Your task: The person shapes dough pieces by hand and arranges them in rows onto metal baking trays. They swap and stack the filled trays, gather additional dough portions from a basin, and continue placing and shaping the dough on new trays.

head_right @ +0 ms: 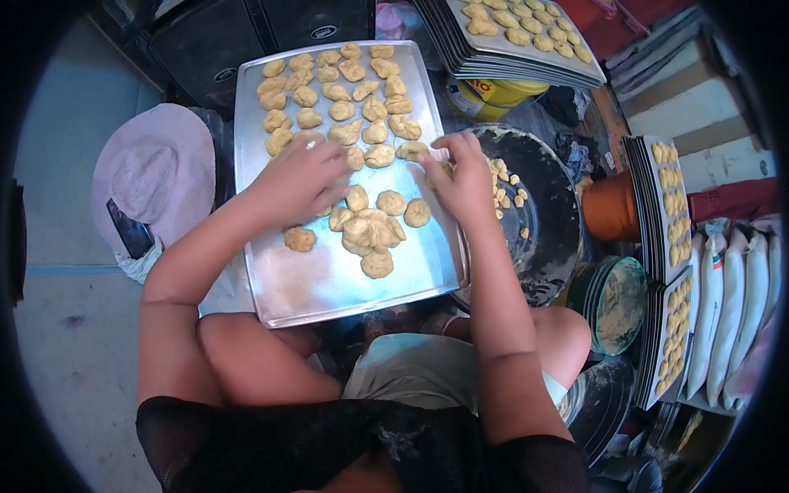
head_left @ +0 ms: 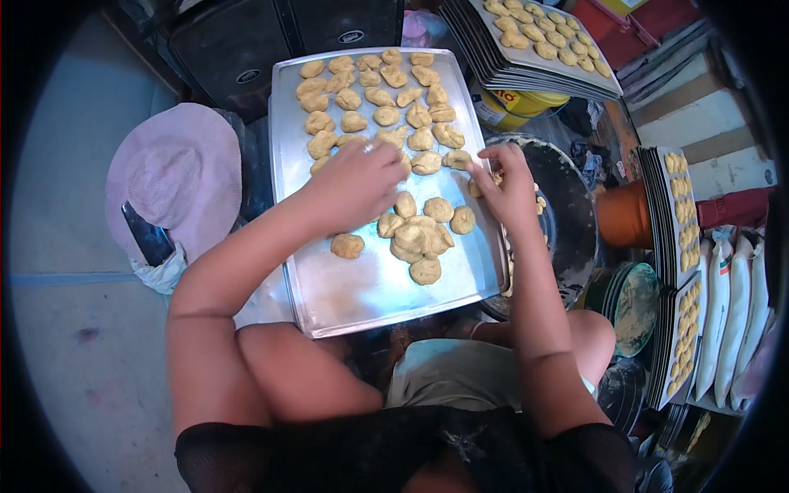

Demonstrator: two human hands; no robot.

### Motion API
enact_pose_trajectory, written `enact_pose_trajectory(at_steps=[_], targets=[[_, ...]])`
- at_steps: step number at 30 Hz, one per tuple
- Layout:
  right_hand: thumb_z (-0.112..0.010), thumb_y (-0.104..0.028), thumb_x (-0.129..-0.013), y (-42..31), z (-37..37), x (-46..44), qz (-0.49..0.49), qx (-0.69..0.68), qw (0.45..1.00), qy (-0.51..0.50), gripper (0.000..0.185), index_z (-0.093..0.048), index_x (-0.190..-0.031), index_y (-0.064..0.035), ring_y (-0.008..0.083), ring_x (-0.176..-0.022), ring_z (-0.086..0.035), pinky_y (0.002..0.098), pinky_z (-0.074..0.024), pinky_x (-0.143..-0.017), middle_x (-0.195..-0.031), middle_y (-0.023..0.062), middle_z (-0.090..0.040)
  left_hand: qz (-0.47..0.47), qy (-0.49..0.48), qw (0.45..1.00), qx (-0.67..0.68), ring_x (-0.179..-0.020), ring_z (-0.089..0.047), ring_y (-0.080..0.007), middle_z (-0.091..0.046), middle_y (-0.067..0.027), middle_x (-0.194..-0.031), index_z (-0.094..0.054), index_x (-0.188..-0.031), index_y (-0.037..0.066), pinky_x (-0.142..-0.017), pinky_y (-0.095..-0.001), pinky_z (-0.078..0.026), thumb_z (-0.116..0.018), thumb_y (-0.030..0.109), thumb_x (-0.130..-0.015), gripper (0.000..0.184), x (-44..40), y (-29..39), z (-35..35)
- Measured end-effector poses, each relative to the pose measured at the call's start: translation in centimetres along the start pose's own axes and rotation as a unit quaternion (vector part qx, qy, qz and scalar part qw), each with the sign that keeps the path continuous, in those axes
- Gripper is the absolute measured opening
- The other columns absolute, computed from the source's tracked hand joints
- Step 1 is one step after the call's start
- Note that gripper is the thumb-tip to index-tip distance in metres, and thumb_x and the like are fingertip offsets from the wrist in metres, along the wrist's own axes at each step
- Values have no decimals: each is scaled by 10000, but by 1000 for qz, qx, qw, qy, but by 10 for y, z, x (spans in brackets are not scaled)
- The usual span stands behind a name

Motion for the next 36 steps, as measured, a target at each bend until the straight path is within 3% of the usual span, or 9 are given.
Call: enact_pose_trajectory(at_steps=[5,12,13,16,20,23,26,30,36], targets=[[-772,-316,-792,-30,-23,38,40,-5,994,-101,398,-650,-1064,-53,285,-953,-580,396,-477,-834,-994,127,-560,72,-177,974,120,-974,-611,-329,-625,-131,-989,-627,-1083,45,-868,-413,-480,-671,164,-835,278,55,-12,-2],[-736,-180,-819,-71,-73,51,62,-121,951,-277,279,-655,-1061,-69,333,-971,-606,387,-486,-840,-1035,138,-597,230,-117,957,130,-894,-636,-322,-640,-143,-885,-637,-1043,29,-809,-403,-499,-718,151,-783,298,71,-31,55],[-746,-167,-808,-68,-73,46,43,-137,964,-223,278,-658,-1054,-73,336,-930,-614,382,-492,-826,-1021,141,-591,259,-119,944,163,-868,-636,-321,-632,-138,-870,-646,-1024,29,-795,-395,-503,-722,142,-780,278,74,-30,57],[-744,-173,-812,-74,-71,33,53,-159,973,-161,266,-665,-1049,-83,325,-963,-608,382,-487,-853,-1041,136,-590,54,-50,982,174,-831,-637,-334,-627,-132,-847,-660,-1002,32,-773,-393,-509,-722,131,-776,255,71,-8,42],[-699,-121,-815,-97,-90,37,115,-67,949,-286,225,-660,-1033,-84,339,-1005,-582,410,-475,-878,-1007,128,-565,174,-154,967,99,-918,-620,-342,-626,-126,-942,-648,-985,45,-768,-421,-497,-665,162,-816,206,75,-30,23],[-697,-105,-810,-102,-97,28,102,-12,975,-195,219,-662,-1025,-90,321,-963,-608,398,-493,-837,-998,110,-563,265,-179,948,1,-916,-621,-337,-620,-126,-951,-644,-950,53,-760,-437,-497,-636,161,-820,169,72,-34,37],[-712,-124,-805,-94,-91,25,39,-53,973,-220,232,-664,-1030,-94,312,-953,-622,383,-502,-823,-1002,106,-563,136,-64,988,17,-884,-612,-322,-601,-129,-924,-636,-940,50,-751,-430,-493,-670,153,-791,183,63,-14,40],[-714,-204,-783,-97,-91,34,127,-25,956,-263,276,-651,-1033,-105,328,-906,-618,421,-503,-786,-962,113,-564,134,-82,987,21,-885,-606,-327,-599,-121,-930,-636,-954,55,-754,-430,-492,-667,181,-804,199,61,-11,25],[-752,-166,-770,-81,-82,23,36,-35,979,-196,310,-645,-1050,-87,324,-896,-629,404,-503,-777,-981,122,-610,91,-4,995,31,-889,-603,-306,-600,-92,-923,-648,-926,59,-755,-422,-491,-673,205,-812,187,50,-11,17]])
Point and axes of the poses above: each hand's wrist, its own x-axis away from the middle knuckle, its own z-axis out of the back of the hand, y = z × x, the point moved 7 cm from there along -x, towards the middle knuckle
